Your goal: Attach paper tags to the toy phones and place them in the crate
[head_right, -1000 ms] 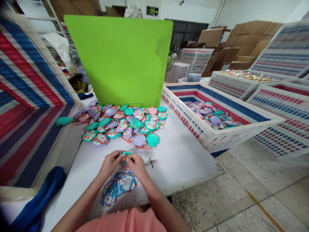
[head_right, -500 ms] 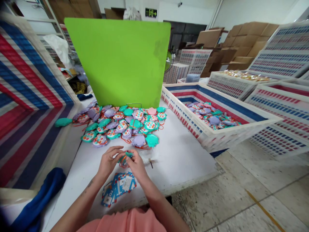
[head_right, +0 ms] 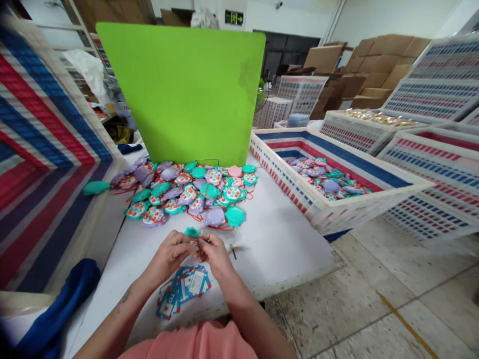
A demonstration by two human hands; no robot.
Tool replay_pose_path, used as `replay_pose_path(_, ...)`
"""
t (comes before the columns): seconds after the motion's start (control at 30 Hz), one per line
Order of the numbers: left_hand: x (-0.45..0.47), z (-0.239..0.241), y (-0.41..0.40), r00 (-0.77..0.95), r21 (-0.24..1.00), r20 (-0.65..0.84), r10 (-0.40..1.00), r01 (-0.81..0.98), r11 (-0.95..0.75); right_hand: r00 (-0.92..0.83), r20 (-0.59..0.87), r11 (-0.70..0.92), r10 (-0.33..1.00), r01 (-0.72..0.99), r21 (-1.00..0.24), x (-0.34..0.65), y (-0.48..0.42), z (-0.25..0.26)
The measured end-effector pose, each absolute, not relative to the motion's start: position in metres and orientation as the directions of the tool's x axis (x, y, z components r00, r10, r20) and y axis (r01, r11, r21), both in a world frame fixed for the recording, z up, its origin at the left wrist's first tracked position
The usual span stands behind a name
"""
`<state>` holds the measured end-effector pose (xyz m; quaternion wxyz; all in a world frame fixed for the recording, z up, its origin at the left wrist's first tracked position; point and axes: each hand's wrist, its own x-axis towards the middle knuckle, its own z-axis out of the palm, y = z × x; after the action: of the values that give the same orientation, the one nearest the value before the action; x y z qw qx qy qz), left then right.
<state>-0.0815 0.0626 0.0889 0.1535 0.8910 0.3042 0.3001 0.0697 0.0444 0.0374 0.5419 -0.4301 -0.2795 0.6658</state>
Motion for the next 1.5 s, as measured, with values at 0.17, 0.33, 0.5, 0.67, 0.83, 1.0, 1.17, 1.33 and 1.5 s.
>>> replay_pose_path(0.17, -0.079, 0.091, 0.053, 0.739, 0.341, 0.399, 0.543, 0.430, -0.836, -0.032, -0.266, -0.239, 0.963, -0.556, -0.796, 0.069, 0.046, 0.036)
replay_pose_path(0.33, -0.076, 0.088, 0.051, 0.663, 0.594, 0.416, 0.623, 0.321, -0.738, -0.005, -0.252, -0.228, 0.968, -0.443, -0.867, 0.069, 0.044, 0.033)
replay_pose_path(0.5, -0.075, 0.076, 0.053, 0.363, 0.963, 0.192, 0.912, 0.111, -0.246, 0.168, 0.084, 0.064, 0.982, 0.121, -0.991, 0.074, 0.045, 0.035)
replay_pose_path(0.67, -0.077, 0.064, 0.059, 0.214, 0.999, 0.048, 0.976, -0.034, -0.041, 0.190, 0.373, 0.282, 0.908, 0.383, -0.880, 0.076, 0.041, 0.048)
replay_pose_path(0.83, -0.083, 0.060, 0.062, 0.162, 0.998, 0.052, 0.985, 0.009, -0.054, 0.075, 0.380, 0.337, 0.922, 0.327, -0.883, 0.071, 0.038, 0.058)
replay_pose_path(1.0, -0.088, 0.060, 0.062, 0.159, 0.979, 0.142, 0.977, 0.124, -0.162, 0.037, 0.440, 0.393, 0.897, 0.385, -0.835, 0.068, 0.036, 0.061)
replay_pose_path(1.17, -0.088, 0.062, 0.061, 0.171, 0.962, 0.201, 0.965, 0.152, -0.227, 0.021, 0.442, 0.384, 0.897, 0.459, -0.801, 0.069, 0.035, 0.064)
replay_pose_path(1.33, -0.086, 0.063, 0.059, 0.182, 0.957, 0.216, 0.959, 0.155, -0.245, 0.006, 0.432, 0.376, 0.902, 0.481, -0.792, 0.069, 0.034, 0.066)
replay_pose_path(1.5, -0.085, 0.064, 0.059, 0.201, 0.955, 0.220, 0.955, 0.154, -0.252, -0.004, 0.430, 0.377, 0.903, 0.487, -0.788, 0.070, 0.033, 0.065)
